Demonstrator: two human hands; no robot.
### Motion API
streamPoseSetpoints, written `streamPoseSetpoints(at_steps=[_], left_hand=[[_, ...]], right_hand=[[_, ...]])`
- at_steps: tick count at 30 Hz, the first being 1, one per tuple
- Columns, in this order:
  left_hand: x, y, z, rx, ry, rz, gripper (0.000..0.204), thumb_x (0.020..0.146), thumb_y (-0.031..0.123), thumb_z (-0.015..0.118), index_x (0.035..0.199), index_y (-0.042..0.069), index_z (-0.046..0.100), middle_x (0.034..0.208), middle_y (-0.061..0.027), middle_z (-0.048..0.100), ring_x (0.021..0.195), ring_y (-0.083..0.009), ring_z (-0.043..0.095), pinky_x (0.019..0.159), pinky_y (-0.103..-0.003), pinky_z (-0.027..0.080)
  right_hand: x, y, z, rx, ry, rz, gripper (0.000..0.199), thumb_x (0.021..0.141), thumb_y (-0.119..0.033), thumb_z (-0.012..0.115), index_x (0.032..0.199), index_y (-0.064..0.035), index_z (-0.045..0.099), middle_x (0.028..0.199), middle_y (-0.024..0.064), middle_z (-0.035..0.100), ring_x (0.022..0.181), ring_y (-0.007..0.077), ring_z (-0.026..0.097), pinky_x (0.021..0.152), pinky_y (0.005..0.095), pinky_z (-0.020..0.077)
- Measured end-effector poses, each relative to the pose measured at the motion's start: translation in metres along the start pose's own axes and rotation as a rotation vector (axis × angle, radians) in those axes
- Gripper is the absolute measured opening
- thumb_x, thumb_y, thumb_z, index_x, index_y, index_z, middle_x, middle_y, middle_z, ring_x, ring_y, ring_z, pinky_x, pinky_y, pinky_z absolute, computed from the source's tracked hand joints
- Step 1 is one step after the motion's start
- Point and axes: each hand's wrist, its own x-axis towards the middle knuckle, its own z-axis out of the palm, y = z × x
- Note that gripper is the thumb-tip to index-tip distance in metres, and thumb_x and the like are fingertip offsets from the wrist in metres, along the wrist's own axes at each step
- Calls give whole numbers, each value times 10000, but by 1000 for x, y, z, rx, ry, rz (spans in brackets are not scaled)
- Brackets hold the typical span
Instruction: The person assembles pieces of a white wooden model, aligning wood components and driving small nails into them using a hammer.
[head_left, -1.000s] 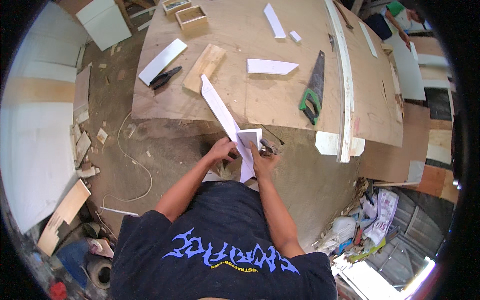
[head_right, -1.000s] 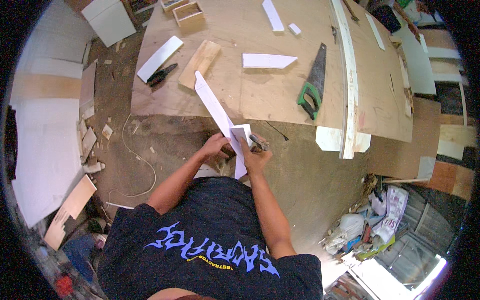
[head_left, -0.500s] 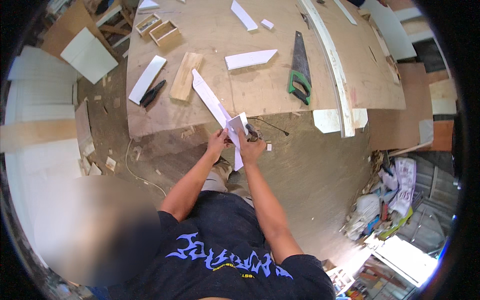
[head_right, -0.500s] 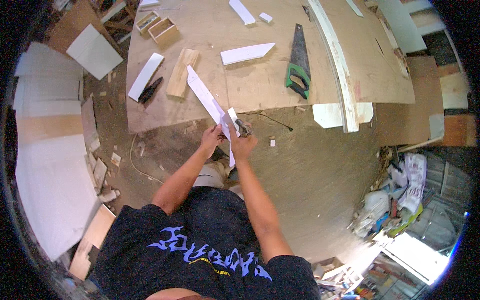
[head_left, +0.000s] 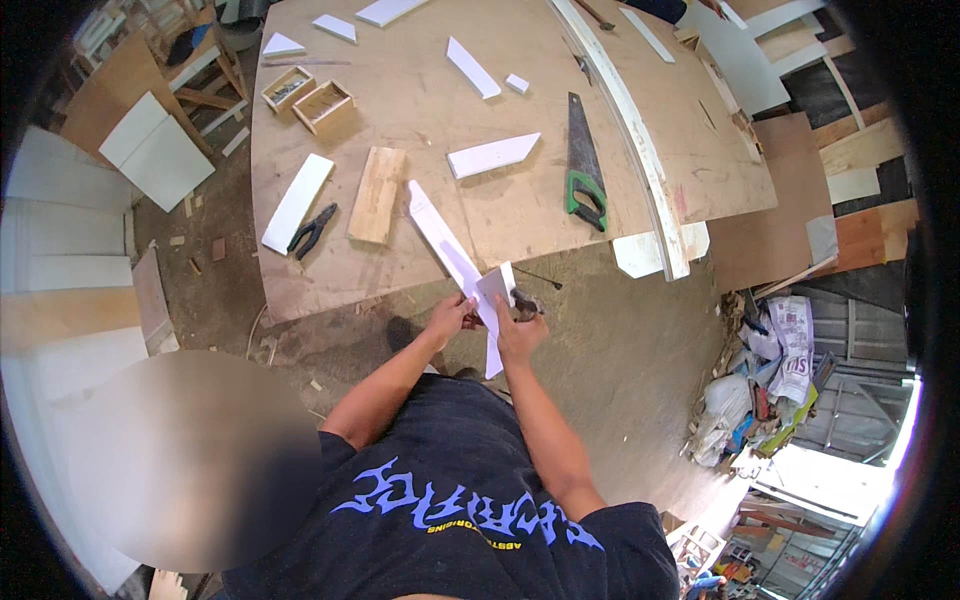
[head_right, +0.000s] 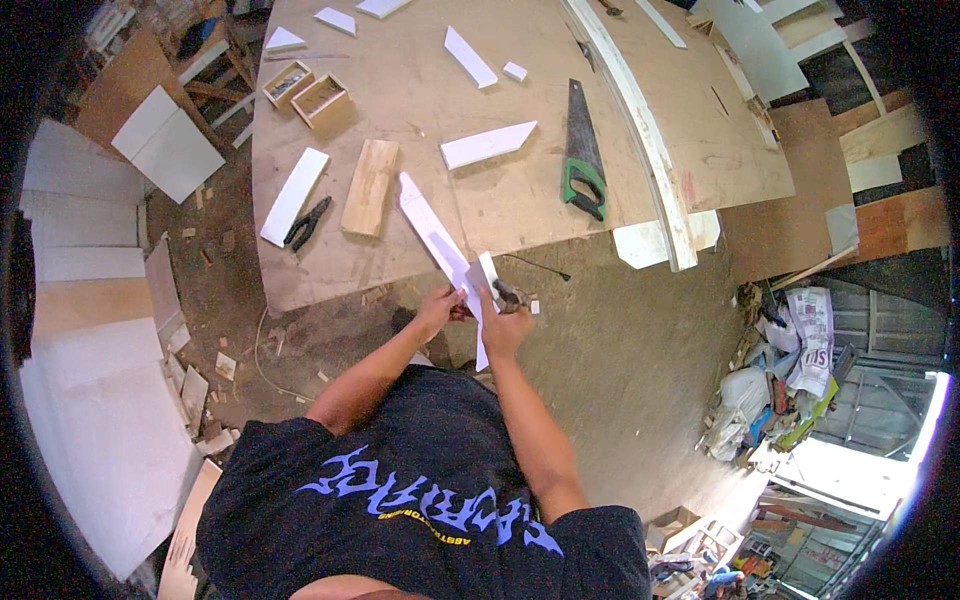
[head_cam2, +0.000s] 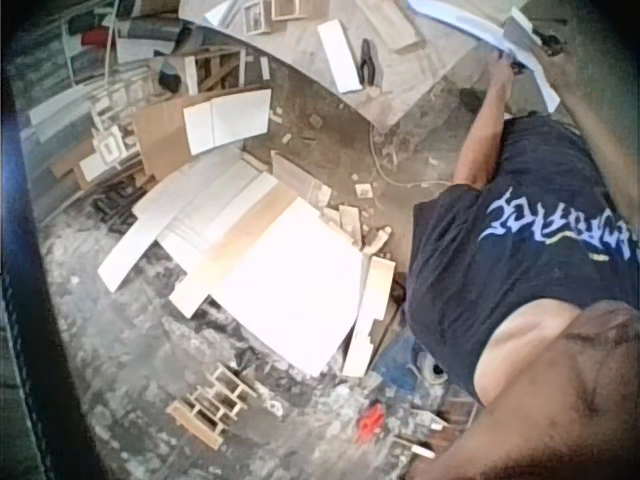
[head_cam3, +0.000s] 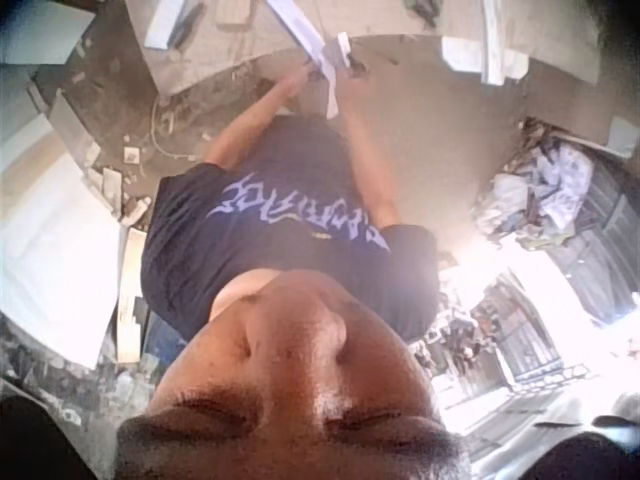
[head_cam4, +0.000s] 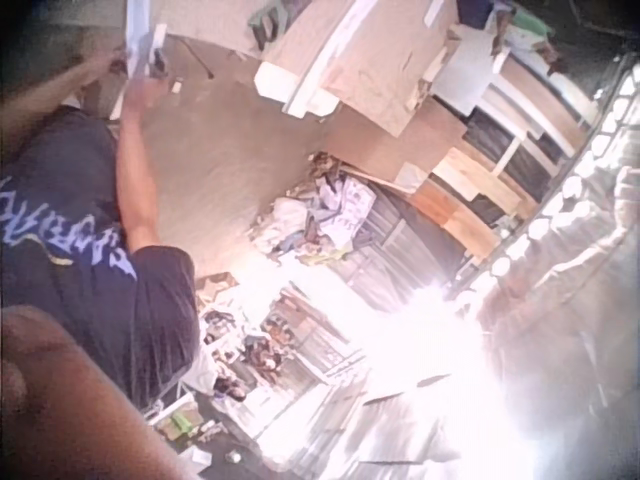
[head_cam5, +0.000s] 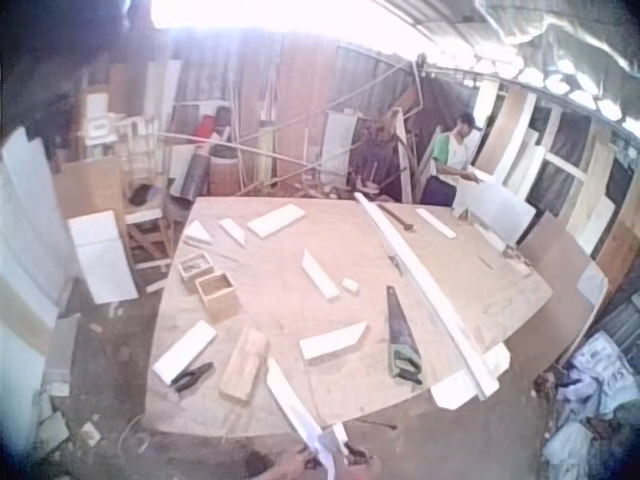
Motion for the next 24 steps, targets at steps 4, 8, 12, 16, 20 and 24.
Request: streamPoseSetpoints(at_steps=[4,8,12,16,20,24], left_hand=[[22,-2,-10,24,-48,5,310,1108,325,563,1129,23,628,991,-97,709,818,-211,716,737,-353,603],[32,0,-15,15,4,62,369,1102,384,571,1104,21,640,963,-76,709,811,-182,705,710,-316,574],[13,21,-9,289,252,62,331,1030,347,674,1137,35,648,936,-94,693,808,-274,704,726,-367,569],[-20,76,-3,959,431,578,369,877,225,806,1184,71,671,1081,-135,677,994,-351,670,892,-446,543],[-3,121,-27,1471,85,1024,567,751,201,878,1274,115,676,1312,-136,611,1313,-328,538,1146,-505,402],[3,142,-29,1666,-71,1004,645,738,265,880,1337,152,668,1403,-99,560,1424,-306,446,1256,-535,252]], right_hand=[[3,8,6,-162,4,-1,353,813,-228,911,989,35,753,864,138,776,790,211,731,764,373,566],[15,6,20,-194,24,-32,333,797,-236,916,920,29,756,846,158,774,767,224,744,719,390,564],[24,17,13,-206,13,-59,347,794,-236,923,949,26,756,834,153,778,762,224,756,700,390,574],[11,23,10,-132,-1,20,299,814,-194,908,974,13,763,889,136,795,786,186,754,718,357,582],[0,5,22,-48,5,-35,236,835,-113,882,1000,9,766,933,117,801,810,152,742,754,329,584],[9,11,19,22,28,56,257,833,-96,882,1049,-2,778,934,101,803,852,165,748,803,336,581]])
